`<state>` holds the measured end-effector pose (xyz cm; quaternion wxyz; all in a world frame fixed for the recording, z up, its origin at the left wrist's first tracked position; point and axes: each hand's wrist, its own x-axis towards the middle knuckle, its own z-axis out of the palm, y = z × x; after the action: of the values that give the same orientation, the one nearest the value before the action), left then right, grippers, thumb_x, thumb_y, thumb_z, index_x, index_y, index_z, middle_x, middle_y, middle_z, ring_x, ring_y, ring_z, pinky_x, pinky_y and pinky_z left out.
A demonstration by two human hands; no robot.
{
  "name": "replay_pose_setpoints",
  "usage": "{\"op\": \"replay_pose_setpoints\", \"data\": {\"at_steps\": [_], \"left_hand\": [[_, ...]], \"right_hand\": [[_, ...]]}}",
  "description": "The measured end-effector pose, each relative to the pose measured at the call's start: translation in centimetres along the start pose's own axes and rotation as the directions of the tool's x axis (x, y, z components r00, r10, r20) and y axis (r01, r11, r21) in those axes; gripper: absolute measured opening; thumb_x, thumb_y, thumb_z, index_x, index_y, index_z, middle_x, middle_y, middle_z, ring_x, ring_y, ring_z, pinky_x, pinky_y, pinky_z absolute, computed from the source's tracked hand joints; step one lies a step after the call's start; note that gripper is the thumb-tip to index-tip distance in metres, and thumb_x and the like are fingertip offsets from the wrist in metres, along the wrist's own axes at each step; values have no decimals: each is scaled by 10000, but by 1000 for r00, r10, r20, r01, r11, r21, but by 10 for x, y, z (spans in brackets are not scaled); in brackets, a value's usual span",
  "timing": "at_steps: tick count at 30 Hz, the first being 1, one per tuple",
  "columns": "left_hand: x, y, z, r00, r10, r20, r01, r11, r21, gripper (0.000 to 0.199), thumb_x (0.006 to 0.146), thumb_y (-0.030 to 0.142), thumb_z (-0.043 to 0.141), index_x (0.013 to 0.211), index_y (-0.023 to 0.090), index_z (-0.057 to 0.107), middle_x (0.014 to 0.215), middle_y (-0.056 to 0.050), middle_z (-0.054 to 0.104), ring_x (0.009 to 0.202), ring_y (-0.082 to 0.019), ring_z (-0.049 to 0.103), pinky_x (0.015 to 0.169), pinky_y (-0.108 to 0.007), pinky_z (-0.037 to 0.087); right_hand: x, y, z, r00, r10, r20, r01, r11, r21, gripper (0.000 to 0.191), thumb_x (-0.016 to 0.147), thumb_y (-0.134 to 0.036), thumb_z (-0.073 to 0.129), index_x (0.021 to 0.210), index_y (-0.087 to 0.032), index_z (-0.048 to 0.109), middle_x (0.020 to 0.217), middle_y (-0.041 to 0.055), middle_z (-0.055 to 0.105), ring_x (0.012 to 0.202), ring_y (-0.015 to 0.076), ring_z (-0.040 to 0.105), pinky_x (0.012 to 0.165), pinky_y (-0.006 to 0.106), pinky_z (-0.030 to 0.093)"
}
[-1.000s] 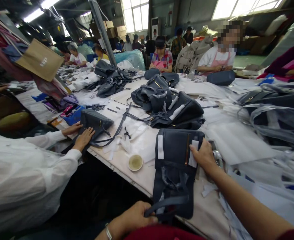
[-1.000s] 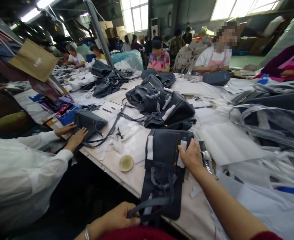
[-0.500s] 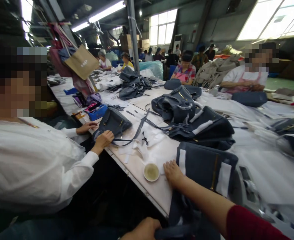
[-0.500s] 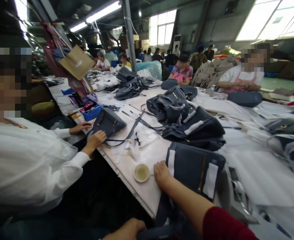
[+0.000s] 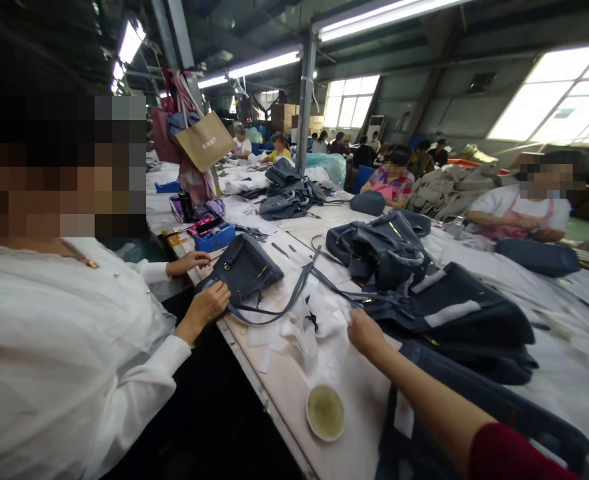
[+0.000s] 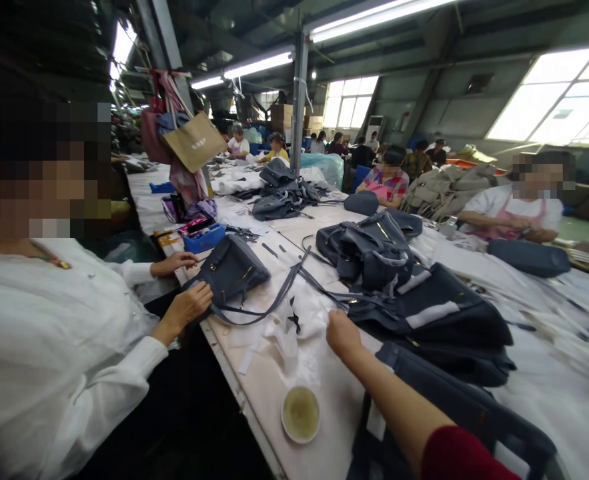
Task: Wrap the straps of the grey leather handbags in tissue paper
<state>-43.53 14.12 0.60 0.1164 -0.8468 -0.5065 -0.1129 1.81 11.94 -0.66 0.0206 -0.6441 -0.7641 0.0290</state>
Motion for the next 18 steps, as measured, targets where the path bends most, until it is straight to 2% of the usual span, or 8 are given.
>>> {"op": "replay_pose_setpoints", "data": {"at_steps": [3, 5, 7, 8, 11, 14, 16, 18], "left_hand": [[-10, -13, 14, 998, 54, 39, -56, 996, 65, 362, 897, 20, 302, 698, 213, 535, 883, -118, 617, 964, -250, 548, 925, -415, 417], [-14, -16, 21, 995, 75, 62, -81, 991, 107, 374, 906, 19, 288, 708, 211, 541, 868, -117, 609, 948, -256, 541, 911, -424, 409], [-17, -16, 26, 992, 91, 85, -102, 985, 136, 378, 905, 7, 285, 711, 208, 540, 841, -109, 596, 921, -258, 537, 891, -427, 405], [-18, -16, 28, 991, 97, 94, -110, 983, 148, 374, 902, -1, 288, 713, 205, 537, 828, -104, 588, 909, -259, 535, 882, -428, 404], [-19, -19, 32, 986, 119, 113, -137, 977, 163, 352, 893, -17, 307, 717, 187, 534, 807, -101, 572, 887, -264, 530, 871, -432, 401], [-20, -33, 27, 976, 160, 148, -188, 962, 198, 349, 877, -29, 315, 697, 162, 546, 795, -113, 585, 863, -262, 533, 852, -420, 408], [-18, -38, 19, 971, 168, 172, -208, 945, 251, 358, 869, -22, 307, 670, 154, 547, 771, -104, 596, 838, -248, 541, 836, -398, 420], [-13, -19, 10, 973, 163, 166, -199, 953, 228, 388, 900, 29, 271, 646, 156, 535, 725, -76, 590, 805, -227, 557, 820, -375, 438]], "right_hand": [[77, -27, -36, 995, -4, -104, 14, 995, 97, 289, 895, -165, 485, 1167, -97, 556, 1188, 216, 591, 1071, 305, 602, 868, 395, 469], [117, -50, -55, 987, -19, -157, 45, 986, 162, 579, 852, -293, 630, 1351, -82, 426, 1394, 272, 448, 1269, 369, 468, 973, 465, 425], [137, -70, -64, 984, -36, -176, 75, 973, 220, 799, 779, -374, 731, 1418, -73, 357, 1479, 311, 337, 1347, 440, 361, 1016, 575, 371], [136, -79, -64, 982, -64, -179, 107, 964, 245, 829, 757, -388, 755, 1422, -83, 365, 1497, 306, 321, 1363, 448, 338, 1029, 604, 349], [92, -93, -47, 960, -219, -173, 264, 916, 304, 645, 775, -340, 747, 1344, -160, 503, 1497, 204, 406, 1362, 347, 396, 1091, 513, 349], [2, -87, -19, 906, -388, -171, 424, 828, 367, 385, 801, -255, 705, 1175, -210, 628, 1396, 121, 549, 1276, 238, 518, 1078, 371, 412], [-64, -72, -5, 814, -493, -307, 580, 664, 472, 309, 815, -208, 657, 1122, -172, 644, 1322, 169, 592, 1218, 274, 563, 1027, 425, 468], [-122, -52, 2, 811, -480, -335, 584, 618, 527, 244, 828, -159, 613, 1068, -181, 658, 1233, 157, 641, 1124, 262, 615, 968, 419, 513]]}}
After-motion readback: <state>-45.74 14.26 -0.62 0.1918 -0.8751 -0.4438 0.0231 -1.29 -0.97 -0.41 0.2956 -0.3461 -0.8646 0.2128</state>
